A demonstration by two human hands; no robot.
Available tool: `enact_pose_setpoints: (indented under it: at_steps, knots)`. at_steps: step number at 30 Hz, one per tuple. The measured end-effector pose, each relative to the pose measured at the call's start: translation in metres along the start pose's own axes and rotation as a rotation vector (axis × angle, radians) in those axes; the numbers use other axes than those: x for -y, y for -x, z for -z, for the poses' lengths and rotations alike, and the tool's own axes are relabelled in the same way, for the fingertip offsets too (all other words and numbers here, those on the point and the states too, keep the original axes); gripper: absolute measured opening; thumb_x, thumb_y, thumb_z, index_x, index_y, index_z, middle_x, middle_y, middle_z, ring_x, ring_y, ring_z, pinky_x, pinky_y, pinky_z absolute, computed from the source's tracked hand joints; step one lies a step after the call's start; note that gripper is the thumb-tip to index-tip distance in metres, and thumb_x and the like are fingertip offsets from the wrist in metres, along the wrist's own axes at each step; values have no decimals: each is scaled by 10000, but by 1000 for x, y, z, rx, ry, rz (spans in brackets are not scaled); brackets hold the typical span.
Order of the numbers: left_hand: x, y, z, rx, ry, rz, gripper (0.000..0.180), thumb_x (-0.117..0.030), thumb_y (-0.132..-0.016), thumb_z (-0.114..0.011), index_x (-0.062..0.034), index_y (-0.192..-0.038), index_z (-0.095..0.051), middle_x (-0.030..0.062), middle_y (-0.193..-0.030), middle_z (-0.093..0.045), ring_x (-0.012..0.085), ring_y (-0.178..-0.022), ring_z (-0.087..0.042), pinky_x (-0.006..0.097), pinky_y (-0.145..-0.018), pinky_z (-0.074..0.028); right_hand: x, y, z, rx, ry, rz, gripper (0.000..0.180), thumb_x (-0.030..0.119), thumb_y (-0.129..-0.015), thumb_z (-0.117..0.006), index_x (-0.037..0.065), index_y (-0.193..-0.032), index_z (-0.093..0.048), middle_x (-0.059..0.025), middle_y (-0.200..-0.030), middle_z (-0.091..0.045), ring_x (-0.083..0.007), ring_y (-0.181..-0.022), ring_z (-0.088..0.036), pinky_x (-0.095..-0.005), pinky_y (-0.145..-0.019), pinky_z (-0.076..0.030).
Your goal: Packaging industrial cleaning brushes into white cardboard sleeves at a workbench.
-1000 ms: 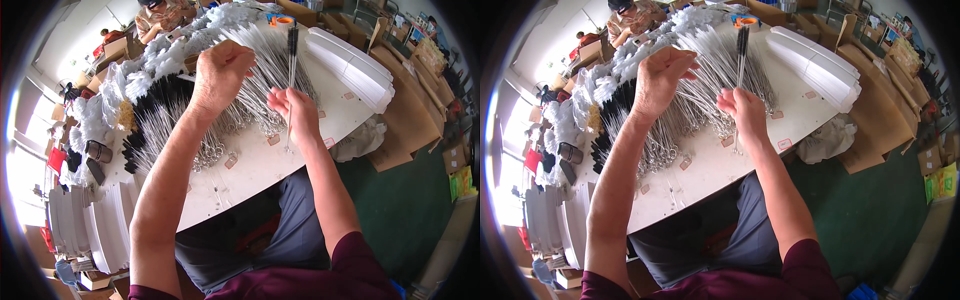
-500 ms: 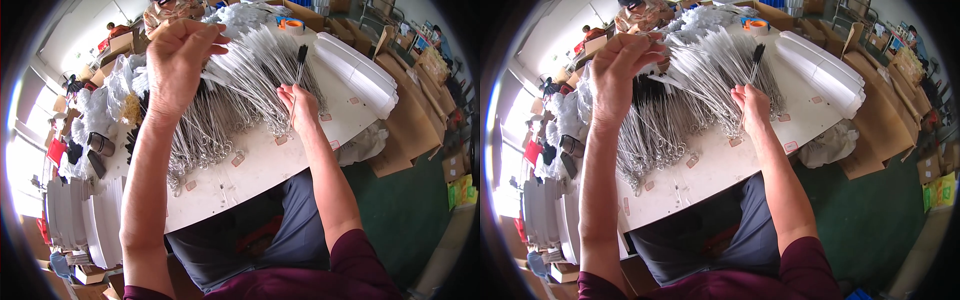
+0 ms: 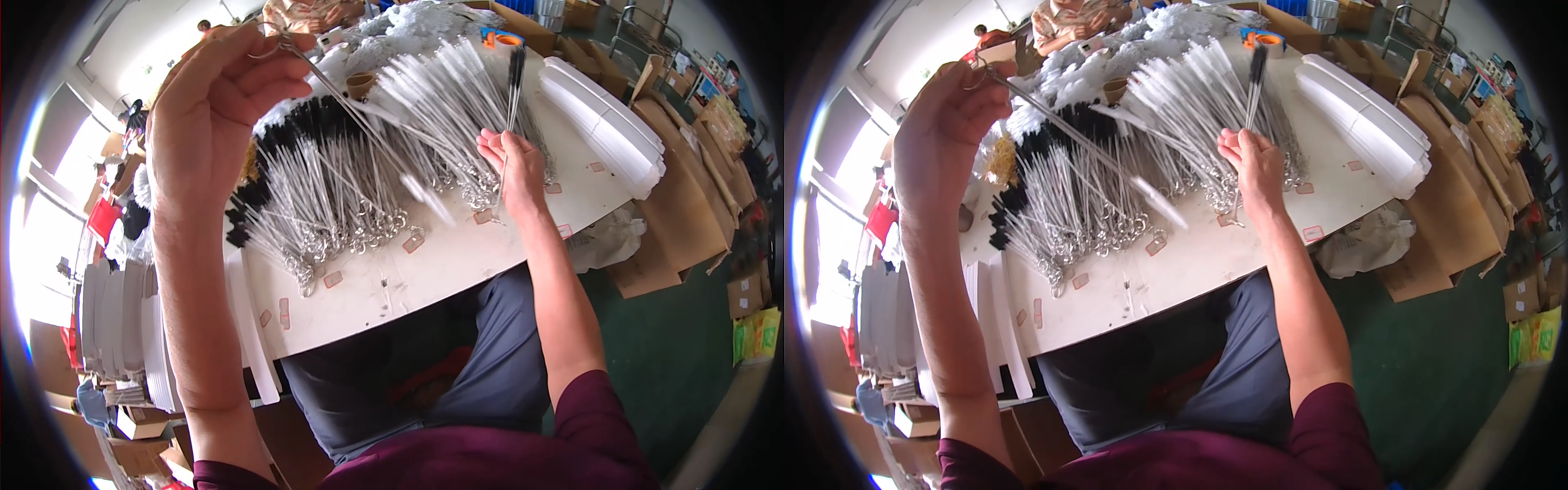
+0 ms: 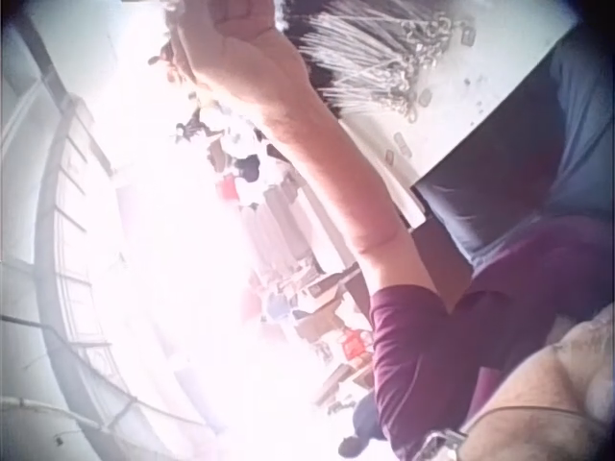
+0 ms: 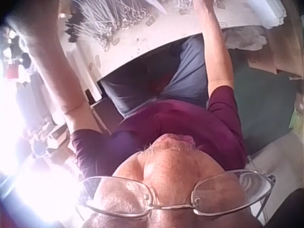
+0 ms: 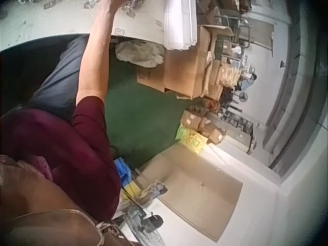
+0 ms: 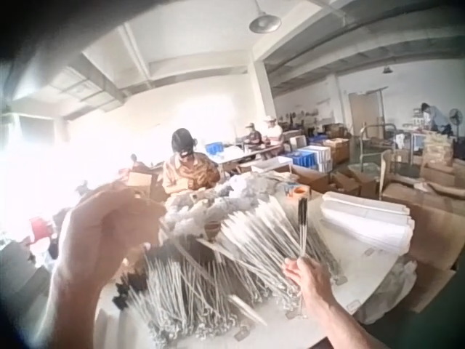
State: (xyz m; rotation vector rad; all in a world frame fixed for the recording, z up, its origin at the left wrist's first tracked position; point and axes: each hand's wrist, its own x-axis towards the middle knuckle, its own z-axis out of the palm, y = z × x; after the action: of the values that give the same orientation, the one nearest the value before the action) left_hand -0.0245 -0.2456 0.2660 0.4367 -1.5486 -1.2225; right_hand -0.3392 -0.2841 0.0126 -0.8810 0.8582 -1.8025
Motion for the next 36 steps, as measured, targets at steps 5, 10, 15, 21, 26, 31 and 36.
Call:
enact_pose_setpoints:
  at_steps: [5, 10, 15, 21, 26, 31, 36]
  knots:
    - [-2, 37, -16, 21, -27, 174, 286, -162, -1068, -438, 61, -1033, -614, 324, -1099, -698, 301, -879, -725, 406, -806, -594, 48, 58, -61, 540, 70, -173, 345, 225, -1111, -491, -28, -942, -653, -219, -1188, -708, -293, -1108, -705, -439, -1039, -560]
    - [7, 62, -13, -28, -68, 253, 260, -168, -1076, -435, 20, -1013, -603, 293, -1102, -706, 262, -838, -728, 376, -763, -594, 49, 106, -80, 783, -63, -500, 365, 254, -1119, -484, -62, -1057, -654, -232, -1098, -732, -303, -975, -753, -440, -896, -619]
    - [27, 93, 12, -156, -31, 352, 166, -118, -1062, -528, 9, -1019, -626, 245, -1094, -736, 225, -870, -756, 334, -784, -624, 27, 145, -74, 816, -96, -606, 349, 246, -1119, -487, -61, -1085, -648, -190, -988, -741, -282, -876, -765, -394, -810, -640]
    - [62, 138, 36, -241, -254, 403, 140, -123, -1045, -602, 2, -1017, -657, 157, -1015, -749, 189, -831, -749, 336, -754, -634, 10, 188, -66, 786, 39, -698, 377, 262, -1123, -485, -74, -1161, -652, -138, -897, -732, -192, -764, -740, -316, -715, -616]
    - [74, 166, 48, -261, -391, 417, 103, -88, -1018, -650, 6, -988, -678, 80, -849, -716, 136, -739, -700, 286, -698, -600, 6, 210, -60, 750, 194, -687, 339, 219, -1125, -474, -46, -1170, -680, -71, -809, -683, -103, -610, -606, -248, -558, -501]
    - [88, 185, 51, -350, -473, 413, 100, -53, -989, -663, 10, -916, -687, 42, -756, -686, 78, -669, -646, 240, -625, -543, -2, 231, -61, 694, 245, -694, 324, 233, -1120, -499, -13, -1209, -690, -21, -760, -634, -52, -565, -493, -217, -514, -429]
    - [92, 202, 43, -358, -735, 314, 63, -50, -969, -677, 5, -946, -694, 27, -742, -681, 64, -680, -641, 265, -612, -525, -9, 240, -59, 689, 309, -651, 360, 292, -1123, -506, 6, -1236, -692, 19, -718, -547, -44, -580, -444, -220, -533, -390]
